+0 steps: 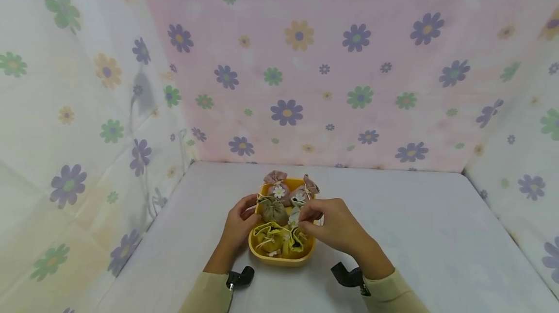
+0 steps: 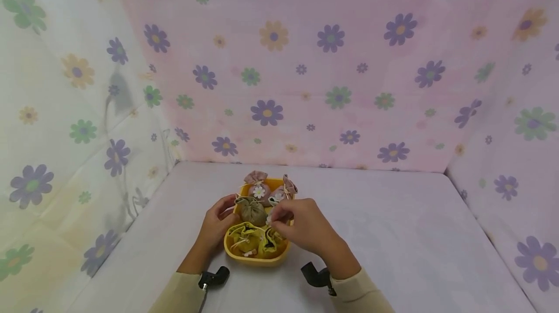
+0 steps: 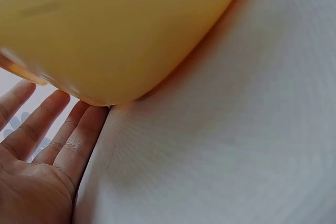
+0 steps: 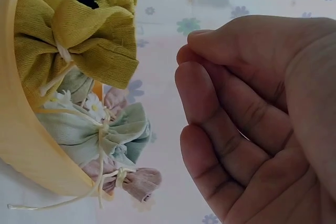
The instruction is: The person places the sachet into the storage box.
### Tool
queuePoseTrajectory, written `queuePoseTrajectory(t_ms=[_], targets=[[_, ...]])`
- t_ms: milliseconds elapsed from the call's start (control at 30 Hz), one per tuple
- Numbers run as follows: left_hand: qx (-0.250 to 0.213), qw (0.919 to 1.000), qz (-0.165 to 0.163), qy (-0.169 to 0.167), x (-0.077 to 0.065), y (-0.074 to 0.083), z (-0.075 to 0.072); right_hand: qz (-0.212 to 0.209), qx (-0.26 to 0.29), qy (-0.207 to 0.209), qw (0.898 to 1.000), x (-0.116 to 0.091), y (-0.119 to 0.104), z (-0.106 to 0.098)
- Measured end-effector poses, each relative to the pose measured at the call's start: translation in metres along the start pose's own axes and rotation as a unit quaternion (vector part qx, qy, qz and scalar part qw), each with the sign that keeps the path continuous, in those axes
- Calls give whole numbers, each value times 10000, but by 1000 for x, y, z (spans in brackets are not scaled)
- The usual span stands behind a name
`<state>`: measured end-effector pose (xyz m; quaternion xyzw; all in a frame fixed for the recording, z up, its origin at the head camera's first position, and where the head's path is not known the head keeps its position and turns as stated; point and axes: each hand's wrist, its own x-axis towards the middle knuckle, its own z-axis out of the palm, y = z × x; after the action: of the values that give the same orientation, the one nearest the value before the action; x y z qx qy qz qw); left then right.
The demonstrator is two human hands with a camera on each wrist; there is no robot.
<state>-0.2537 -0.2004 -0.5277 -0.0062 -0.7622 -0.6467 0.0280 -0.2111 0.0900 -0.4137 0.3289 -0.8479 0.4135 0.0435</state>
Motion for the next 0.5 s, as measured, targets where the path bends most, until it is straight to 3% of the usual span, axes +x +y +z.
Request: queuePoseTrajectory(t_ms=[233, 500], targets=[[-26, 10000, 25, -24, 1, -1, 3, 77, -116, 170, 9998, -2, 1, -9], [34, 10000, 54, -48, 4, -1, 7, 252, -351, 756, 9962, -7, 6, -27]])
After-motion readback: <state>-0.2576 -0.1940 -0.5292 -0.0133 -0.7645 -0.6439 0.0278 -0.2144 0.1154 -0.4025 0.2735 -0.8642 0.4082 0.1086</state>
